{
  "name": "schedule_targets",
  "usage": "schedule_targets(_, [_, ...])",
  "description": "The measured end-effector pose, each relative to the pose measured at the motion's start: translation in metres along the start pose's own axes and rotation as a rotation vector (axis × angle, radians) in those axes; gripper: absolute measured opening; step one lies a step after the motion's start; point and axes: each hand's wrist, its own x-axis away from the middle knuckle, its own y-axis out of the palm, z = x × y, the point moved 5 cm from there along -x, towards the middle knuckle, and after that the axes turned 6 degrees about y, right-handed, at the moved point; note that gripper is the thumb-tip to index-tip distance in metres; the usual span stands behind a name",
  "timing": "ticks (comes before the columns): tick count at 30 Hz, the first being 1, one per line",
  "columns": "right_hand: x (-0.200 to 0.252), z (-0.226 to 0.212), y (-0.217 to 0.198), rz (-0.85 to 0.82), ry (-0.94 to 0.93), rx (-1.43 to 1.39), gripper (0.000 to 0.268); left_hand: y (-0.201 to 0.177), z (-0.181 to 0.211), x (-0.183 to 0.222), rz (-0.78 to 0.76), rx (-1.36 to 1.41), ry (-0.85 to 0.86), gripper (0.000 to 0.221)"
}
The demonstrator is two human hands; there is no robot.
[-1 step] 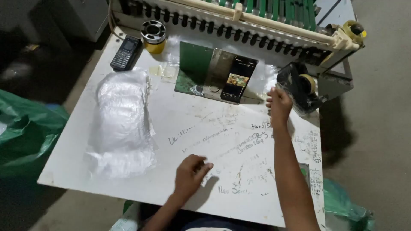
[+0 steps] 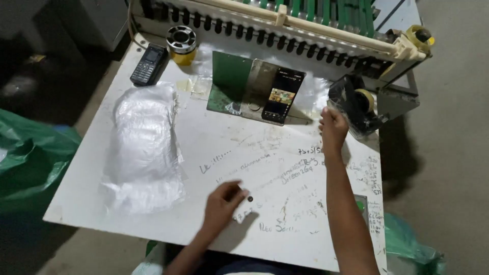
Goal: Packaging small white components into individual plastic bags at a factory workbench.
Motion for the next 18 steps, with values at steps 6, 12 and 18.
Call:
schedule_targets(6, [0.018, -0.020, -0.012, 0.042, 0.005, 0.120, 0.082, -0.067, -0.054, -0.123, 0.184, 0.776, -0.590, 0.044])
schedule_targets(12, [-0.078, 0.023, 0.013, 0.000, 0.036, 0.068, 0.097, -0.101, -0.160, -0.292, 0.325, 1.134, -0.549, 0.109])
schedule_targets(18, [-0.166, 0.037, 0.078, 0.051, 0.013, 0.126, 0.090, -0.064, -0.204, -0.409, 0.240, 1.031, -0.551, 0.084])
